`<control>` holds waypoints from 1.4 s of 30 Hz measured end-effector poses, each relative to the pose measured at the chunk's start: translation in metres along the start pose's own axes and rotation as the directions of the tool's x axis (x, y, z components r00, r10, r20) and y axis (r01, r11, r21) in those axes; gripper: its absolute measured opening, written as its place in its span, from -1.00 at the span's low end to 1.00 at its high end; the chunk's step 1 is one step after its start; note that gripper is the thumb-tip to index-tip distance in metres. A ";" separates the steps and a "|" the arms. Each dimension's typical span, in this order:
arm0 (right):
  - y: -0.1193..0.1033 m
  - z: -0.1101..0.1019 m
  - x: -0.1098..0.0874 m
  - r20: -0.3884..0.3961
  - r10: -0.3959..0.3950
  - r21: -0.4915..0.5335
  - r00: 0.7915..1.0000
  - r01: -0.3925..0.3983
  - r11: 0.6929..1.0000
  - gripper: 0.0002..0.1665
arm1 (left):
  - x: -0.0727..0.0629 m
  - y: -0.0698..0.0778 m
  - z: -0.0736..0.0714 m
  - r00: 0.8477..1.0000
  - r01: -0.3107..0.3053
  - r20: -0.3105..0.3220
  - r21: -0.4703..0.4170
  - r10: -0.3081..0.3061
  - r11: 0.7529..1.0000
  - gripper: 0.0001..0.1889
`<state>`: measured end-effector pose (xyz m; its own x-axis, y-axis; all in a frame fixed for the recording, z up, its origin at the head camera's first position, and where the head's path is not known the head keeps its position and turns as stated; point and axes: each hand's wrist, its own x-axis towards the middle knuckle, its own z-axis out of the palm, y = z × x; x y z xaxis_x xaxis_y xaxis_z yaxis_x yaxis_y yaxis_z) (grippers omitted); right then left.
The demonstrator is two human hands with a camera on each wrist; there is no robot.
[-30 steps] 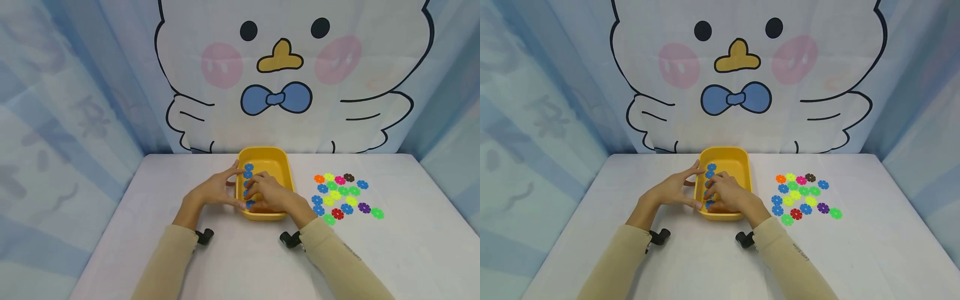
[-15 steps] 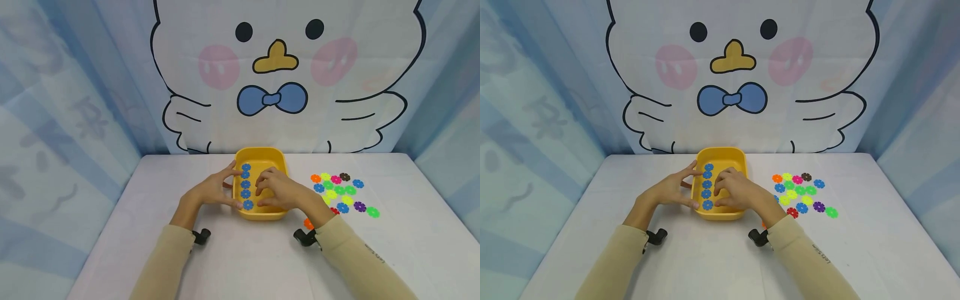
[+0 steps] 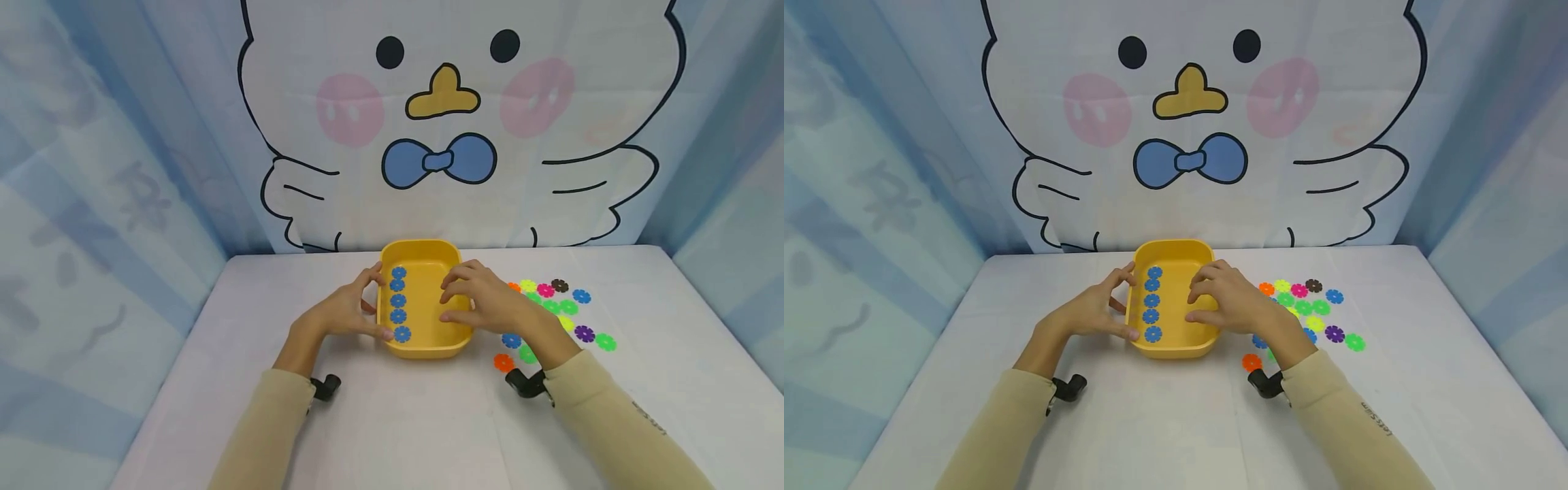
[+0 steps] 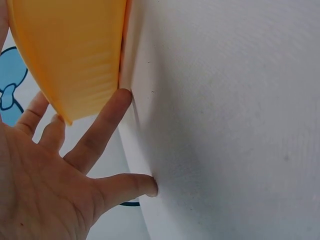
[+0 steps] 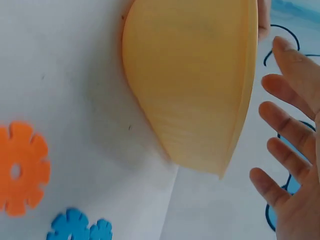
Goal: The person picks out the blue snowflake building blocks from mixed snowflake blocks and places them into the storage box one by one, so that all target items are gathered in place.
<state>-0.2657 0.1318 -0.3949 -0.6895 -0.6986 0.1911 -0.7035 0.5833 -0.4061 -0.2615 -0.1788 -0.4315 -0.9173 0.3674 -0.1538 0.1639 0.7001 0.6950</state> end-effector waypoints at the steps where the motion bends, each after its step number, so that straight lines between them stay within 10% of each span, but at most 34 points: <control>1: 0.001 -0.002 -0.002 -0.013 0.006 0.004 1.000 -0.006 1.000 -0.70 | 0.000 0.000 0.000 1.000 -0.003 -0.001 0.002 0.003 1.000 0.16; 24: 0.053 -0.023 -0.052 -0.156 0.125 -0.030 0.980 -0.131 0.991 -0.52 | -0.002 -0.002 -0.002 0.998 0.068 0.010 0.023 -0.069 0.997 -0.01; 42: 0.098 -0.032 -0.088 -0.149 0.358 -0.003 0.922 -0.362 0.932 -0.48 | 0.000 0.002 0.001 0.998 0.063 0.018 0.024 -0.064 0.998 0.00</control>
<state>-0.2796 0.2640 -0.4231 -0.9130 -0.3734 0.1644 -0.4064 0.7981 -0.4448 -0.2613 -0.1771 -0.4311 -0.9192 0.3330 -0.2103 0.1142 0.7363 0.6670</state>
